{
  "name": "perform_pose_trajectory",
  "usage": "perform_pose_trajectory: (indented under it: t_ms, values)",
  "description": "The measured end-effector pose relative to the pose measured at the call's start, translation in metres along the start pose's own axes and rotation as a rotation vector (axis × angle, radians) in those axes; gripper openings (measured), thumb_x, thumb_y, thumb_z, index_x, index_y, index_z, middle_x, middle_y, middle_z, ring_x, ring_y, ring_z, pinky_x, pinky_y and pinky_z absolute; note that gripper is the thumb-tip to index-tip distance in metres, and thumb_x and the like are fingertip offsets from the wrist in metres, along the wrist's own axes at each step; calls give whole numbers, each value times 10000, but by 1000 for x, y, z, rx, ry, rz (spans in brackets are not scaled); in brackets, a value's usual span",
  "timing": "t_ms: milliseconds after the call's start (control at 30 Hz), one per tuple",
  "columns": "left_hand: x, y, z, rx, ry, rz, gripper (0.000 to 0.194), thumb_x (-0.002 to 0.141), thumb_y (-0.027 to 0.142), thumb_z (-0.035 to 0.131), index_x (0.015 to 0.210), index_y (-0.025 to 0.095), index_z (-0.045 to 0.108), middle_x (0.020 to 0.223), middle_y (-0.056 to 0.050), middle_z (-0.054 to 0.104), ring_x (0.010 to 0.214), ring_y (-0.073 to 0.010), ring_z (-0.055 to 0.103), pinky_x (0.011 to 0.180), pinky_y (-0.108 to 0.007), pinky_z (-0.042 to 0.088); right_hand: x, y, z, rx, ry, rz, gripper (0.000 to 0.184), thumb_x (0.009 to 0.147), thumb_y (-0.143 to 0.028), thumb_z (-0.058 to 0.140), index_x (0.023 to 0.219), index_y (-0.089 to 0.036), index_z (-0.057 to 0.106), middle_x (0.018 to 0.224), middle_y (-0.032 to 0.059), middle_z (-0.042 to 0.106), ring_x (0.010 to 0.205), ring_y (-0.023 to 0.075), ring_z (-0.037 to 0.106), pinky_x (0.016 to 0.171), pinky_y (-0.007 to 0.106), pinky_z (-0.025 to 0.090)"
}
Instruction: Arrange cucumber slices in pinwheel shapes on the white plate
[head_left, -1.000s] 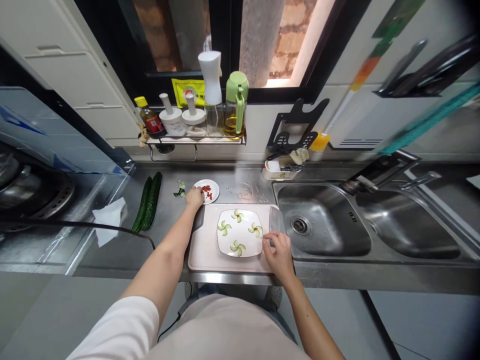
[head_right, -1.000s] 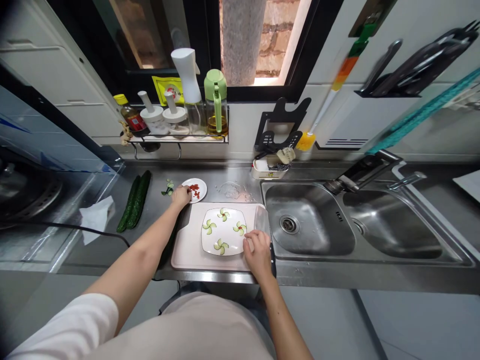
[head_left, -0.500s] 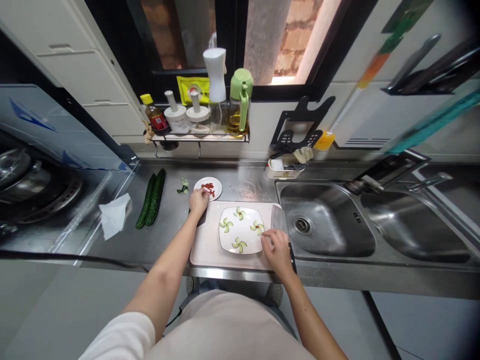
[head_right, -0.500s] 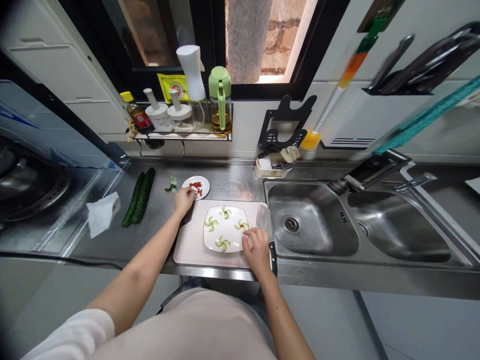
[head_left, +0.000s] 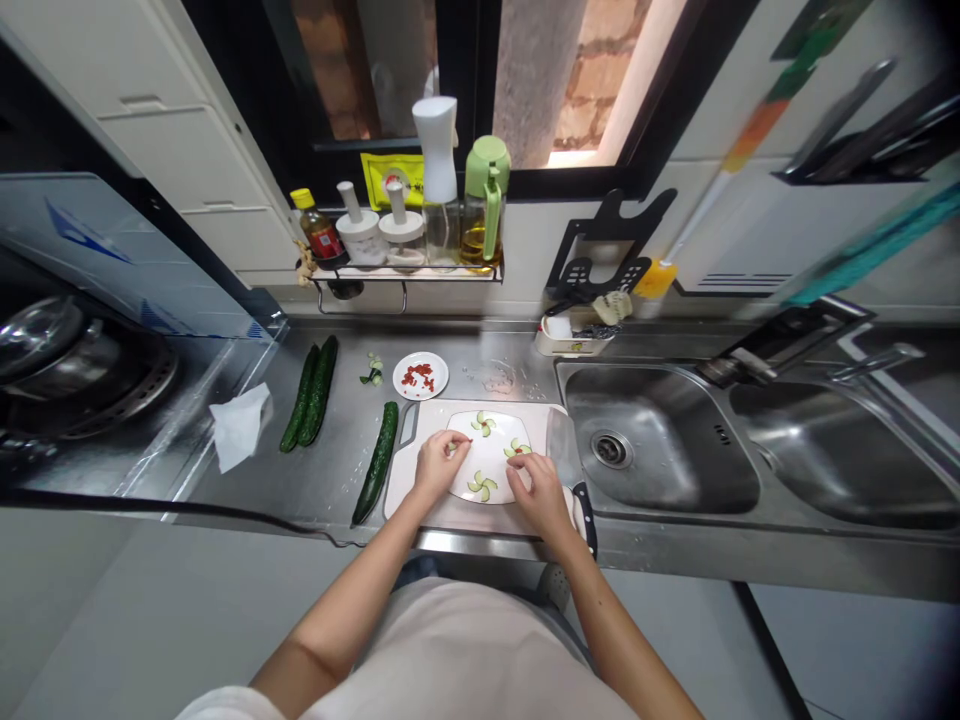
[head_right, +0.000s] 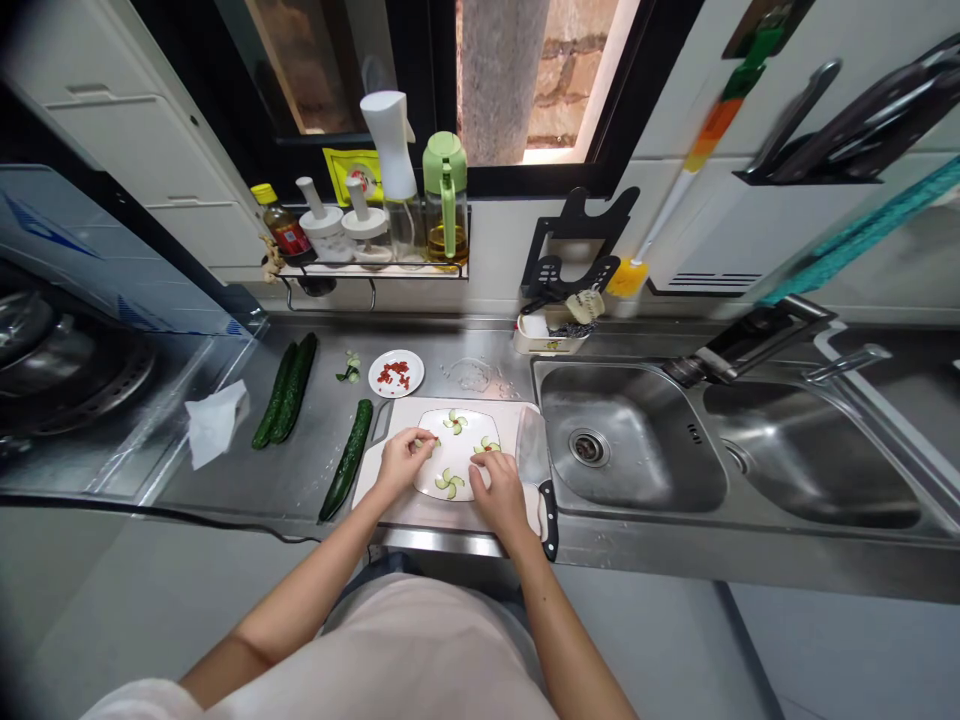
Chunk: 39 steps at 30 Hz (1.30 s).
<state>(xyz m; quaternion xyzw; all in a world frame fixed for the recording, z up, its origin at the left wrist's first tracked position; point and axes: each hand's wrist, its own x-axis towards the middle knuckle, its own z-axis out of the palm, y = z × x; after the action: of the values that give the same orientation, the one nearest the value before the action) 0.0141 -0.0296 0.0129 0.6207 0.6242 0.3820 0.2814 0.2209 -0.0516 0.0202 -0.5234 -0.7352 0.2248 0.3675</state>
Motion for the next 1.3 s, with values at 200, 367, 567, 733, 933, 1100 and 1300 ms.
perform_pose_trajectory:
  t_ms: [200, 367, 567, 733, 933, 1100, 1300]
  values:
    - [-32, 19, 9, 70, -119, 233, 128, 894, 270, 566, 866, 225, 683, 846, -32, 686, 848, -172, 598, 795, -298, 458, 2, -11, 6, 183, -124, 92, 187, 912, -344, 508, 894, -204, 629, 829, 48, 666, 749, 188, 590, 723, 323, 468]
    - [-41, 23, 9, 149, -174, 269, 161, 920, 294, 530, 897, 238, 679, 859, -50, 677, 855, -194, 590, 805, -330, 450, 2, -13, 6, 193, -190, 99, 185, 895, -328, 520, 800, -206, 621, 762, 32, 646, 707, 173, 579, 652, 292, 456]
    - [-40, 25, 6, 189, -174, 329, 190, 934, 295, 509, 895, 222, 681, 852, -66, 659, 851, -201, 573, 782, -328, 443, 4, -12, 1, 195, -224, 98, 151, 872, -288, 532, 781, -203, 617, 747, 25, 636, 714, 169, 574, 643, 281, 445]
    - [-42, 26, 5, 202, -189, 343, 197, 932, 290, 504, 902, 220, 686, 856, -67, 656, 862, -202, 572, 790, -327, 439, 7, -13, -2, 171, -279, 82, 134, 853, -247, 537, 746, -204, 606, 724, 17, 621, 717, 168, 569, 641, 274, 434]
    - [-37, 25, 4, -37, -165, 85, 176, 869, 352, 586, 910, 208, 678, 877, -32, 680, 765, -154, 568, 726, -282, 443, 13, -19, -4, 140, -261, 34, 162, 884, -272, 531, 751, -206, 595, 758, 27, 628, 760, 181, 570, 696, 298, 443]
    - [-31, 20, 3, -201, -262, -88, 223, 857, 388, 571, 863, 188, 670, 803, -9, 662, 628, -111, 500, 606, -238, 404, 17, -25, -6, 119, -233, -44, 184, 912, -290, 511, 765, -211, 588, 792, 37, 628, 801, 191, 573, 767, 330, 441]
    - [-31, 15, 4, -265, -267, -111, 248, 837, 413, 580, 840, 178, 658, 795, -15, 648, 613, -103, 483, 586, -221, 387, 18, -25, -4, 100, -242, -52, 145, 903, -274, 519, 795, -213, 594, 811, 37, 638, 818, 195, 577, 791, 342, 436]
